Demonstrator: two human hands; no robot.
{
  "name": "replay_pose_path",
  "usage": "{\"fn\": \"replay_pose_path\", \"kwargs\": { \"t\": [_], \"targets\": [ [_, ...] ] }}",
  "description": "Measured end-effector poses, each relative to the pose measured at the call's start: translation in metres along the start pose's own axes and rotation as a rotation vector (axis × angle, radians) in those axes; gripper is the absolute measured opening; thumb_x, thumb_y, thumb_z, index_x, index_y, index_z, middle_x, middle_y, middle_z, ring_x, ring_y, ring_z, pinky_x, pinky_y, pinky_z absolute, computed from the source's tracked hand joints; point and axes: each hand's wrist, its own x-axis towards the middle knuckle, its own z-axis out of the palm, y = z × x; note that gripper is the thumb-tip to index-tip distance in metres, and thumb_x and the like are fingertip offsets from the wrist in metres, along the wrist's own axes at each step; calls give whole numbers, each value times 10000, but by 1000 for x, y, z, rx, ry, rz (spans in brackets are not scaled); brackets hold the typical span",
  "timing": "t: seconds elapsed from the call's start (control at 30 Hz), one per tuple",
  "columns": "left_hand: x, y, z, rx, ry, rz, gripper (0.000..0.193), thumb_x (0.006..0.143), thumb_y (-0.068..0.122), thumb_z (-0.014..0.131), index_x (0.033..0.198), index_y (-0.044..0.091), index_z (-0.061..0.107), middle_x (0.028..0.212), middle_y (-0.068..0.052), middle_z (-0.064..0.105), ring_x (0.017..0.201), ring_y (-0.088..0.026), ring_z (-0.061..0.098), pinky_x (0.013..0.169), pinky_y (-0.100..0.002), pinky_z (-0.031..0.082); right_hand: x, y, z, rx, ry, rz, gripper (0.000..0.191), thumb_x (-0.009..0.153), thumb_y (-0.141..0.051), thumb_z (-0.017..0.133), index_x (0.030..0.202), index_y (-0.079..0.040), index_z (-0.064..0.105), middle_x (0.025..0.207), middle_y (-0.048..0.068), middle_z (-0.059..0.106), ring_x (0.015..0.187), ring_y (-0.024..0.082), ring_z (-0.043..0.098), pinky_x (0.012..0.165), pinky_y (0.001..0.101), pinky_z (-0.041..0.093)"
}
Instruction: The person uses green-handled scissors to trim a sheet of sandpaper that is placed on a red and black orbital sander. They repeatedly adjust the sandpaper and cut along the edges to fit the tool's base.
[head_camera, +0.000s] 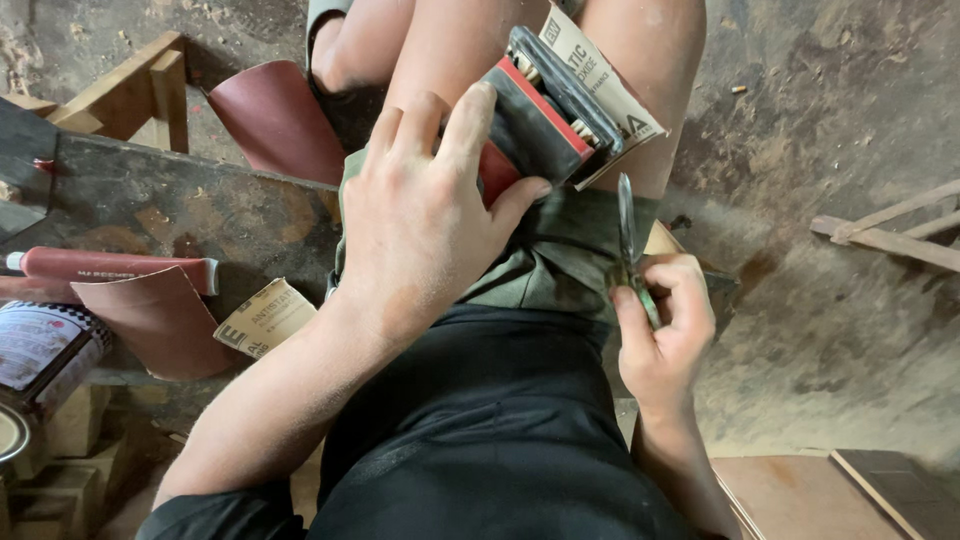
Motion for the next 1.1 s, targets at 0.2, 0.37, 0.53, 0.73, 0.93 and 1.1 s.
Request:
{"fn": "replay_pose_path", "kwargs": {
  "t": [0.2,0.37,0.53,0.73,0.93,1.1],
  "targets": [
    [1,1,1,-4,15,8,678,832,375,925,1318,47,584,1112,-131,609,1100,-336,632,715,-426,580,11,8,1,150,-38,41,149,1005,156,589,1025,35,504,1078,102,588,818,125,652,708,237,529],
    [6,2,2,5,9,2,654,820,364,923,1287,35,605,1112,-140,619,1106,-336,643,708,-426,591,14,4,-4,163,-40,68,115,998,146,587,1027,55,523,1099,110,616,842,135,673,732,262,559],
    [8,2,0,8,-1,0,649,815,364,925,1279,30,616,1106,-140,621,1100,-331,646,684,-427,593,17,-1,-3,79,-42,37,107,1013,142,616,1036,69,541,1060,119,629,833,142,674,728,260,557],
    [8,2,-1,12,1,10,646,816,365,926,1276,30,621,1105,-143,618,1100,-333,640,682,-428,591,20,-5,-1,41,-43,40,104,1018,143,621,1043,69,553,1036,117,639,821,138,674,725,254,551],
    [7,1,0,35,20,36,651,824,369,927,1290,26,628,1115,-154,612,1106,-341,631,724,-421,598,18,-6,-2,82,-44,82,95,1027,126,630,1039,70,554,976,111,667,795,136,682,703,253,554],
    [8,1,0,15,3,24,645,834,365,927,1288,15,631,1124,-159,618,1109,-335,635,713,-417,595,17,-6,-2,75,-47,73,93,1019,122,632,1044,71,559,946,110,670,788,139,695,691,256,562]
  ]
}}
